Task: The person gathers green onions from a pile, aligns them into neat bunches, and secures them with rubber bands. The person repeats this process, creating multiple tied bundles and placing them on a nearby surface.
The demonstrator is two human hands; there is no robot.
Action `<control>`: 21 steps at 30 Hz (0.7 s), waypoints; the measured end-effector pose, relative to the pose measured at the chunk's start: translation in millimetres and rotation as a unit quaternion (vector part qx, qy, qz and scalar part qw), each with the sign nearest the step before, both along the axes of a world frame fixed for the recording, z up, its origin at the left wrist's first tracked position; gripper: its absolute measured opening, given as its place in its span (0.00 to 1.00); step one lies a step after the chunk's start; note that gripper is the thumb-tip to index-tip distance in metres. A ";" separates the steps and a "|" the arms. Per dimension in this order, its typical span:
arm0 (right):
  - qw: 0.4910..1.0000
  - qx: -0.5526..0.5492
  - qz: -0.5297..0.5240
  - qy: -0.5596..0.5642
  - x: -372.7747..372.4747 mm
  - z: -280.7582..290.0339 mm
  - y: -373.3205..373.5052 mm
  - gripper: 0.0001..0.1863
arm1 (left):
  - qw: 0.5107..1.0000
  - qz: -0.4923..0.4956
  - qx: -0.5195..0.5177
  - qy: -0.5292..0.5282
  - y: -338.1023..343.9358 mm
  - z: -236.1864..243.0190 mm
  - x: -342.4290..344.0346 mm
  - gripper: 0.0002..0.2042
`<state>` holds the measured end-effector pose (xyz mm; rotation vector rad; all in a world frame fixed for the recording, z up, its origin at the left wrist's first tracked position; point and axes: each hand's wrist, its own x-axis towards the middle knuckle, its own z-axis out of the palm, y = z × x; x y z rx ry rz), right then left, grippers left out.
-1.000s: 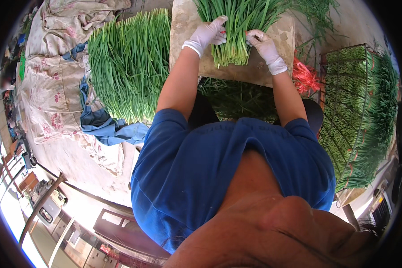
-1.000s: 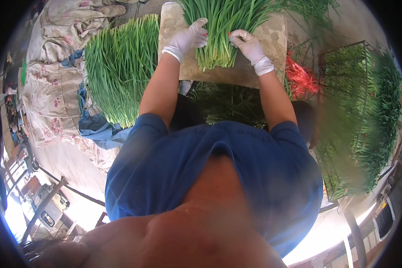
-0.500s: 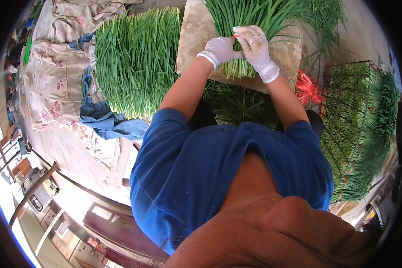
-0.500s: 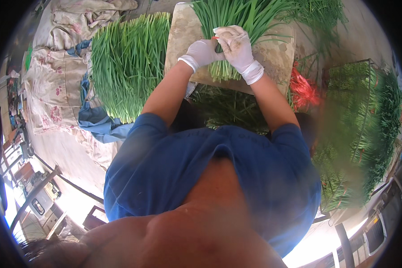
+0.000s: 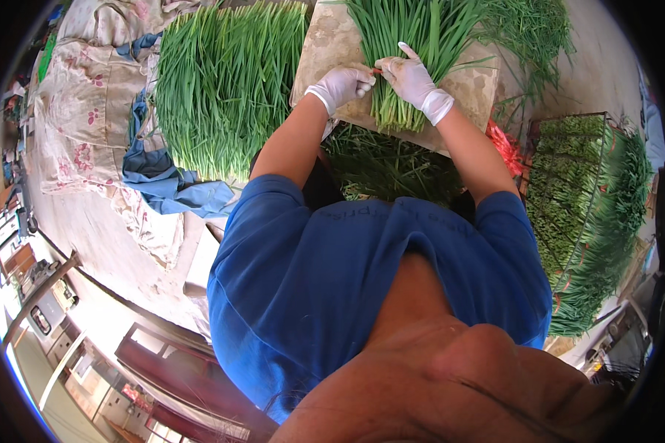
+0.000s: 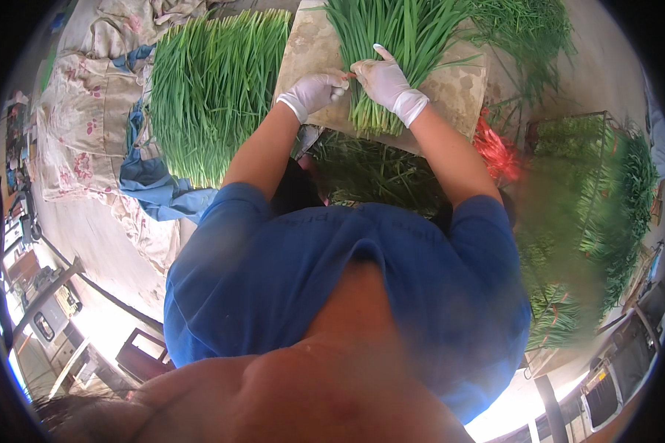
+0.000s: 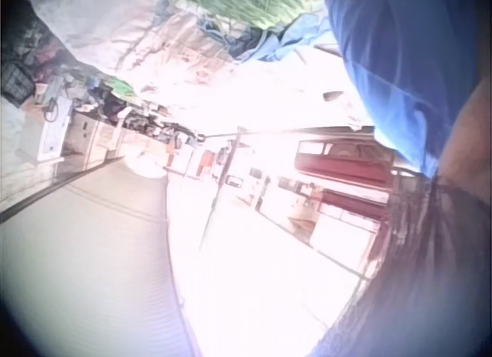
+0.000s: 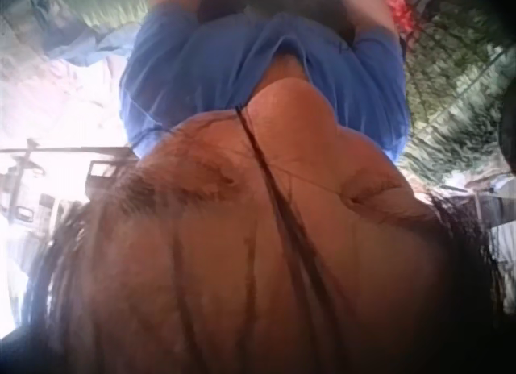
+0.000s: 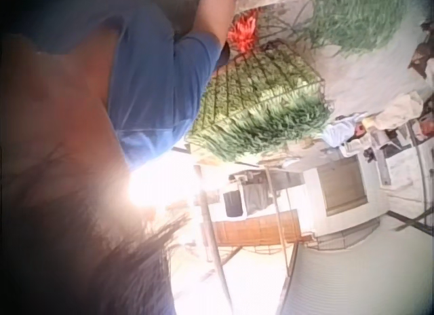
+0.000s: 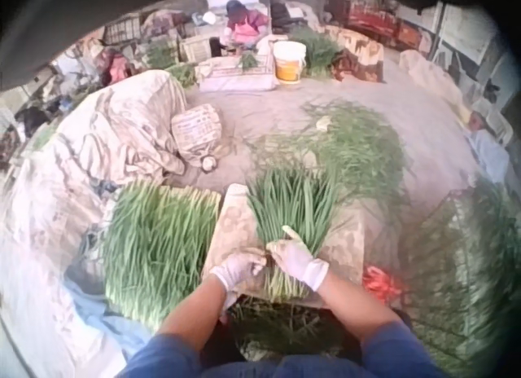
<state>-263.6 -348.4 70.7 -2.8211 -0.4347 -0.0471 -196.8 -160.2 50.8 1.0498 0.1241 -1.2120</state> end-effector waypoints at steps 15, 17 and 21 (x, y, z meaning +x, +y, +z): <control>0.999 0.018 -0.027 0.015 -6.2 3.5 2.7 0.09 | 0.950 0.273 -0.150 0.003 -18.2 -43.6 -45.0 0.09; 0.999 0.006 -0.034 0.007 -5.9 2.3 3.3 0.08 | 0.949 0.281 -0.142 0.010 -23.1 -44.1 -46.3 0.09; 0.999 -0.013 -0.041 0.004 -7.7 4.2 7.0 0.09 | 0.944 0.307 -0.121 0.006 -25.6 -28.0 -53.7 0.10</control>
